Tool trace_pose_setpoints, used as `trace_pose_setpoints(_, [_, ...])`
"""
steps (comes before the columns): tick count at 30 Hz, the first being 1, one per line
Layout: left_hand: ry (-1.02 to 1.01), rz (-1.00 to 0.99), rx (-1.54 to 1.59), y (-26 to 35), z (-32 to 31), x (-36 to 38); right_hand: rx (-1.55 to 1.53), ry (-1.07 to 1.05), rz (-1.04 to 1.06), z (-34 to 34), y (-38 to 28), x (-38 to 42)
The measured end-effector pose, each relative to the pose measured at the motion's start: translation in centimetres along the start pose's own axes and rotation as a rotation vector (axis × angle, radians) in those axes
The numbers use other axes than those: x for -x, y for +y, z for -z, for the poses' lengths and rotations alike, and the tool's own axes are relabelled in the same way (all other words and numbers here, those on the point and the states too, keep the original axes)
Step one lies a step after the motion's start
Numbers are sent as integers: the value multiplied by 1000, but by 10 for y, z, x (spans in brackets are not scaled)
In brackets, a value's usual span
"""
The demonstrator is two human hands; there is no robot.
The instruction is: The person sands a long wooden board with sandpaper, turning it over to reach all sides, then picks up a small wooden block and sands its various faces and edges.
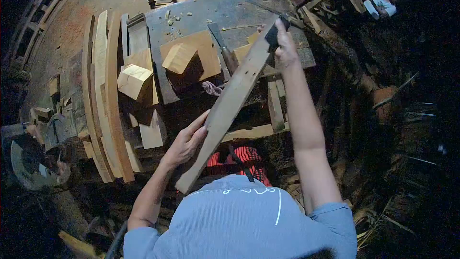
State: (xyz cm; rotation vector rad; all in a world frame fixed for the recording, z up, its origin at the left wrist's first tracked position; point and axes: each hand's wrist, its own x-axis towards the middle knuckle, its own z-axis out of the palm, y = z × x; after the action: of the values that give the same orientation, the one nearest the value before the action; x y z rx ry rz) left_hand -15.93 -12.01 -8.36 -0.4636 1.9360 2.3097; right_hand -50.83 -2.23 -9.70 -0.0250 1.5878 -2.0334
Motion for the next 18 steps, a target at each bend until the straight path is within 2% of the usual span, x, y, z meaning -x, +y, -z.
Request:
trace_pose_setpoints(1, [-2, -1, 0, -7, 3, 5, -75, -62, -38, 9, -6, -8])
trace_pose_setpoints(2, [6, 51, 91, -13, 6, 9, -178, -260, -96, 18, -7, -12])
trace_pose_setpoints(3, [17, 101, 183, -19, 8, 10, -174, -264, -95, 14, 0, -6])
trace_pose_setpoints(5, [60, 76, 206, -28, 7, 2, -436, -401, -116, 3, 23, 9])
trace_pose_setpoints(6, [52, 154, 235, -24, 3, -2, -540, -403, -295, -1, 29, 6])
trace_pose_setpoints(7, [46, 234, 265, -23, -1, -6, -536, -405, -304, -1, 34, 7])
trace_pose_setpoints(9, [20, 276, 243, -24, -7, -16, -852, -560, -339, -5, 42, 14])
trace_pose_setpoints(10, [4, 295, 227, -21, -7, -18, -771, -420, -245, -14, 38, 18])
trace_pose_setpoints(11, [-13, 314, 211, -18, -7, -19, -774, -422, -247, -14, 39, 14])
trace_pose_setpoints(13, [-149, 435, 524, -3, -6, -16, -755, -548, -256, -12, 41, 5])
trace_pose_setpoints(14, [-160, 393, 698, -11, -5, -17, -757, -550, -257, -12, 44, 3])
trace_pose_setpoints(15, [-157, 392, 696, -16, -6, -20, -679, -439, -189, -15, 45, 4])
trace_pose_setpoints(16, [-145, 210, 386, -19, -9, -23, -599, -326, -123, -18, 45, 6])
trace_pose_setpoints(18, [-75, 26, 21, -17, -10, -21, -588, -340, -107, -21, 43, 7])
